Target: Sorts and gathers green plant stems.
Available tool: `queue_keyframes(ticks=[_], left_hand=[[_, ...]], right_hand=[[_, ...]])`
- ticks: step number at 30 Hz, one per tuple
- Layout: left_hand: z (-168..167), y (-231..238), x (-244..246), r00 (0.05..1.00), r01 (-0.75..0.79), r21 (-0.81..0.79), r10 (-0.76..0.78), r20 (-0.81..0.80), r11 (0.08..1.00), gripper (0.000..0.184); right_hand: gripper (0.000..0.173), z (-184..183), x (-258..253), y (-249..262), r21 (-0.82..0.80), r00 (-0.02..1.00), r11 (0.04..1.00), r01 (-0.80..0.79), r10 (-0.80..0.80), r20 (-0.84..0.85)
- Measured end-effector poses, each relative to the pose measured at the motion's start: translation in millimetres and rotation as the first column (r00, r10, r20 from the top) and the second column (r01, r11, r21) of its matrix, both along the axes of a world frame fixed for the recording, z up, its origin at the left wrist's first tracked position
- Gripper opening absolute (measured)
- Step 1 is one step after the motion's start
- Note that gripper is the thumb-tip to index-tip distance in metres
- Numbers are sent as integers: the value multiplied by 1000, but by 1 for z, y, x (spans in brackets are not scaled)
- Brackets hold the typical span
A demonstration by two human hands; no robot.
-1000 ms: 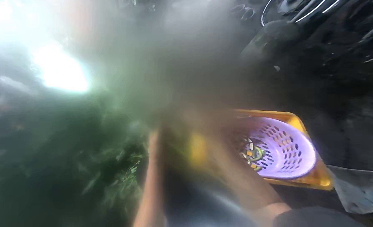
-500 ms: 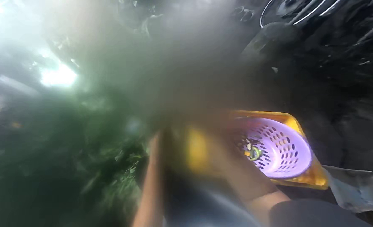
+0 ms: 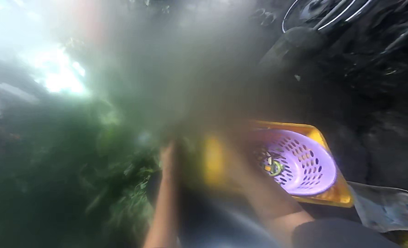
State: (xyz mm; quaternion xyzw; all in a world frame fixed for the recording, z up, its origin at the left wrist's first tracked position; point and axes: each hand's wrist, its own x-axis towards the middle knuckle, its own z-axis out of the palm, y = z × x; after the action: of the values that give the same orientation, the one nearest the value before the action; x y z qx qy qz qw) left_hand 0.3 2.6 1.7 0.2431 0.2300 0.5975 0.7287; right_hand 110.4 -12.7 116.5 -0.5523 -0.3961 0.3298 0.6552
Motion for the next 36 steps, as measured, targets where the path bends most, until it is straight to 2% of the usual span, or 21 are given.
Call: queue_keyframes(ticks=[2,5,8,11,13,15,16,17,19,21,23,25,27,28,30,31,33,34,36], left_hand=[[0,1,0,1000,-19,-1,19,-1,1000,24],[-1,1,0,1000,-26,2,26,-5,1000,26],[-1,1,0,999,-27,-9,26,-32,1000,28],[-1,1,1,999,-30,-45,28,-43,999,32],[2,2,1,998,-21,-87,16,-61,996,38],[2,3,1,998,-12,-97,6,-59,995,40],[1,4,1,999,-4,-92,0,-53,996,39],[1,4,0,999,2,-87,-6,-53,996,38],[1,4,0,999,10,-85,-14,-53,996,37],[1,4,0,998,23,-85,-27,-49,996,36],[0,4,1,997,36,-83,-42,-66,996,37],[-2,3,1,994,58,-46,-61,-86,997,37],[0,1,3,991,71,-24,-74,-110,997,32],[1,0,4,989,74,-19,-76,-126,997,30],[1,-1,5,984,61,1,-60,-169,998,26],[1,-1,7,978,56,12,-53,-203,998,23],[2,-2,9,957,62,10,-56,-285,998,14],[4,-3,11,944,73,4,-68,-323,997,14],[3,-4,12,923,101,8,-91,-373,995,17]], right_hand=[[32,-8,5,3,48,991,999,24,-30,132],[36,-10,16,10,3,975,1000,-6,5,222],[40,-13,33,22,45,920,998,-44,23,391],[41,-24,42,32,115,904,993,-27,-25,427],[34,-21,44,34,118,930,991,-59,12,366],[21,-12,44,31,97,970,981,-165,144,196],[22,-9,45,28,74,970,974,-213,202,133],[26,-10,45,25,34,967,973,-227,221,129],[25,-17,43,21,-105,956,987,-125,148,254],[28,-31,46,21,-253,914,959,-130,215,345],[38,-39,47,18,-401,907,874,-273,373,194],[38,-37,38,12,-386,926,853,-351,378,-4],[26,-33,27,9,-266,950,912,-313,301,-89],[29,-33,24,11,-198,962,942,-273,267,-57],[41,-33,15,15,-110,973,984,-136,154,171],[41,-27,6,13,-81,947,993,-87,107,302],[35,0,-16,4,-71,811,997,-26,63,581],[32,16,-27,-1,-135,715,991,-15,105,691],[29,53,-46,-4,-381,537,925,-4,324,779]])
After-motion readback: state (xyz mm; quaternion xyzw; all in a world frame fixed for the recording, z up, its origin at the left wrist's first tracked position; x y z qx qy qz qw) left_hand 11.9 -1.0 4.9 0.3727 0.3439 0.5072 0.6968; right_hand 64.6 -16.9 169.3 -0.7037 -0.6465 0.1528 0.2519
